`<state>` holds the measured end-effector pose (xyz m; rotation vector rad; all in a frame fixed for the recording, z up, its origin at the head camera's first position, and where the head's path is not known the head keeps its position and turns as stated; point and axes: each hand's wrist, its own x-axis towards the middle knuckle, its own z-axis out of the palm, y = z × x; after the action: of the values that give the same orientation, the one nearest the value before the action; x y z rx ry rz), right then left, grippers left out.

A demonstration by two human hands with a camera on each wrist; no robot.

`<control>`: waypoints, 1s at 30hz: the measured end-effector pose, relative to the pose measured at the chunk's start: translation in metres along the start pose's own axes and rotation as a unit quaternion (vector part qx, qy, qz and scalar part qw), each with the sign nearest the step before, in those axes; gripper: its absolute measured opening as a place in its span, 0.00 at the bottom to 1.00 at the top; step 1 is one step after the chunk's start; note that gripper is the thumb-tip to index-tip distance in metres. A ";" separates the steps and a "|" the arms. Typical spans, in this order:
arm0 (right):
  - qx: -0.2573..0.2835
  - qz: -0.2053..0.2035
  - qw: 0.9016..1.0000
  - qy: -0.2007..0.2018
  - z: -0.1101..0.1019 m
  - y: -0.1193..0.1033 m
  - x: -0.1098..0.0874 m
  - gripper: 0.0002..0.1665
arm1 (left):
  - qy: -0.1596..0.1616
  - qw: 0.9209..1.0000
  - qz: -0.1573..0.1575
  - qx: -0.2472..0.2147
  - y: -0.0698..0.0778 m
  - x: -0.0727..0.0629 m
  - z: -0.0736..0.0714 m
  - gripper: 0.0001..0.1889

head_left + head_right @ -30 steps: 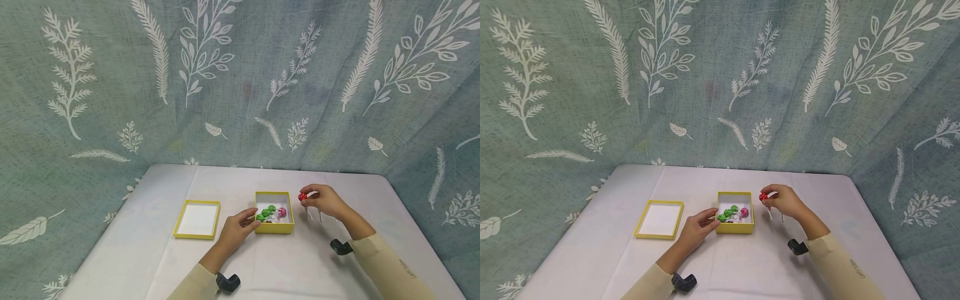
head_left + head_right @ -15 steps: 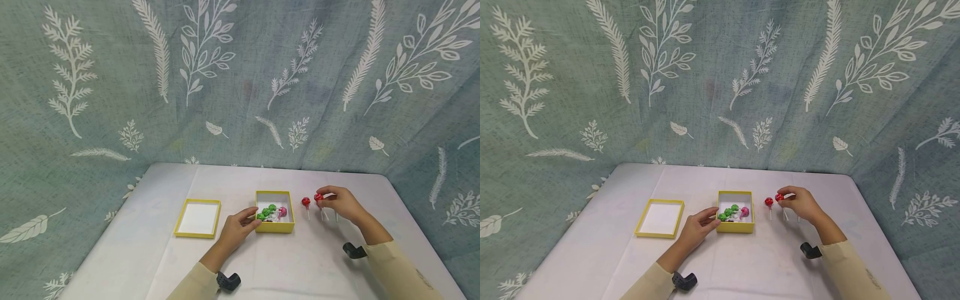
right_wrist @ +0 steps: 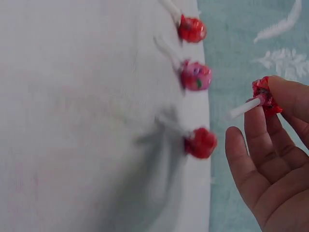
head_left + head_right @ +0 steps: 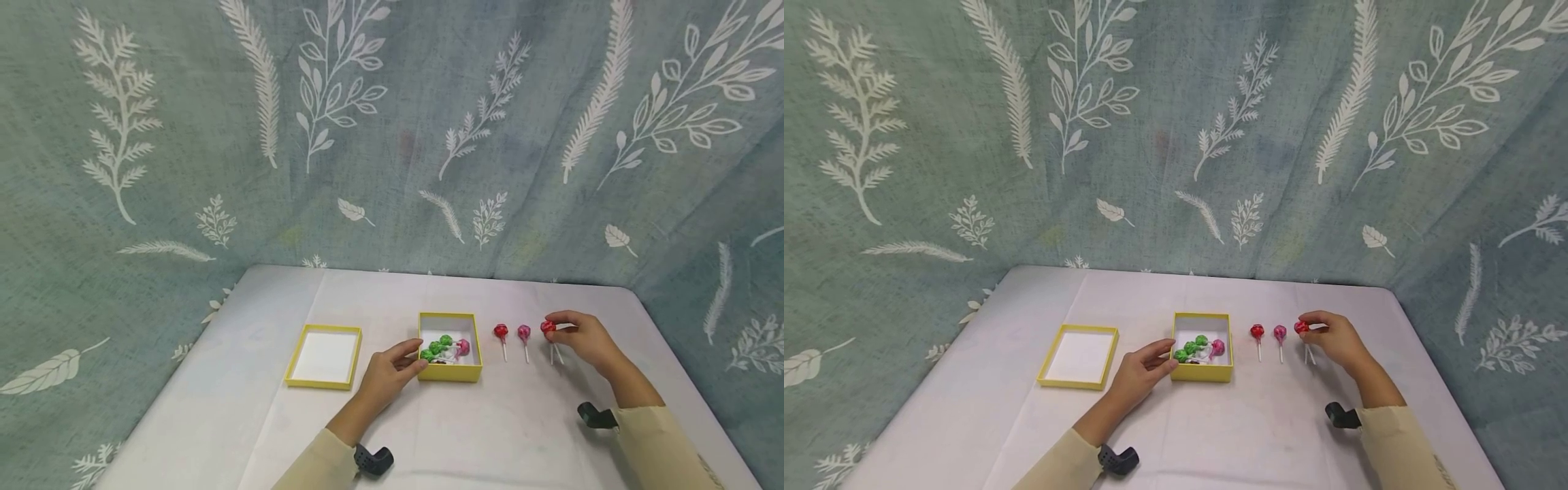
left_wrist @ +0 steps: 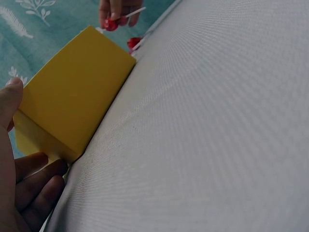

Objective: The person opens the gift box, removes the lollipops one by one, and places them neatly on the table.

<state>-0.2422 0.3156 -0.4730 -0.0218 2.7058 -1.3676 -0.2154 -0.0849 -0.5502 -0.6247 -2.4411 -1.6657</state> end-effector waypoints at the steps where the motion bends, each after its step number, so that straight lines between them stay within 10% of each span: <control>1: 0.001 0.005 1.000 0.002 -0.001 0.003 0.000 0.28 | -0.001 1.000 -0.001 -0.001 0.000 0.000 0.000 0.29; 30: -0.038 0.061 0.997 0.021 -0.020 0.046 0.011 0.28 | 0.000 1.000 -0.007 -0.004 0.001 -0.002 0.000 0.28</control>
<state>-0.2531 0.3586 -0.4996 0.1640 2.7403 -1.2454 -0.2130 -0.0853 -0.5498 -0.6093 -2.4450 -1.6826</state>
